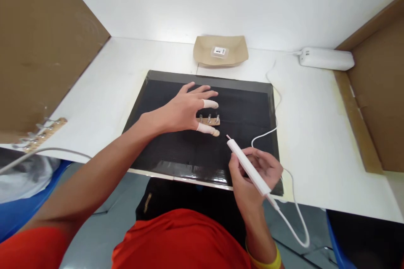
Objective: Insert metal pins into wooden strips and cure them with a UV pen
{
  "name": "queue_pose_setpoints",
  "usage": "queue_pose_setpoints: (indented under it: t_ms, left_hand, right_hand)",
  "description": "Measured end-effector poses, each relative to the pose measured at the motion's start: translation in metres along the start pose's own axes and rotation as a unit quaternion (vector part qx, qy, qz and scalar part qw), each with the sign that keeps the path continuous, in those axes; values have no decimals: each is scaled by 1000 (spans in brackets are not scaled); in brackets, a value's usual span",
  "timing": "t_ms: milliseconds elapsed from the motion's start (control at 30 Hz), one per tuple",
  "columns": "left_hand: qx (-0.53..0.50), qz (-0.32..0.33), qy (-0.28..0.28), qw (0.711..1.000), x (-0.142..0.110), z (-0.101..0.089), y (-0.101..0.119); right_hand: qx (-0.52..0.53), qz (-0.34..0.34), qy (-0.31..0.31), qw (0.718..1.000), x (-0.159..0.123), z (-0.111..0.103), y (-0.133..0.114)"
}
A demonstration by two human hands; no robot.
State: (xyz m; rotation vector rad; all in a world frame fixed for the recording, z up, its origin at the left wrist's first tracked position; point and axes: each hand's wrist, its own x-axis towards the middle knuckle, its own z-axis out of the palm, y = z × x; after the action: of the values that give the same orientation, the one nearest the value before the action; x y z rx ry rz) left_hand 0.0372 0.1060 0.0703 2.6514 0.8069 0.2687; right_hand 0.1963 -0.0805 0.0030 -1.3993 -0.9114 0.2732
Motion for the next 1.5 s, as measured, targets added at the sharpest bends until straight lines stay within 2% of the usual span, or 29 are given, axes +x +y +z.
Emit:
queue_pose_setpoints:
  t_ms: [100,200,600,833,1267,1500]
  left_hand:
    - [43,3,-61,997,18,6,1]
    - [54,-1,-100,994,25,9,0]
    - [51,6,-122,991,34,15,1]
    - [26,9,-94,995,33,18,0]
    - [35,37,7,999,21,30,-1]
    - [40,33,21,998,17,36,-5]
  right_hand:
    - [-6,-5,-10,1000,-2,0,2]
    - [-3,-4,-25,1000,-1,-2,2]
    - [-43,44,-66,996,-10,-8,7]
    - [-49,38,-67,996,-9,-7,8]
    - [-65,41,-71,994,-9,-8,7]
    - [-63,33,-75,995,-9,-9,10]
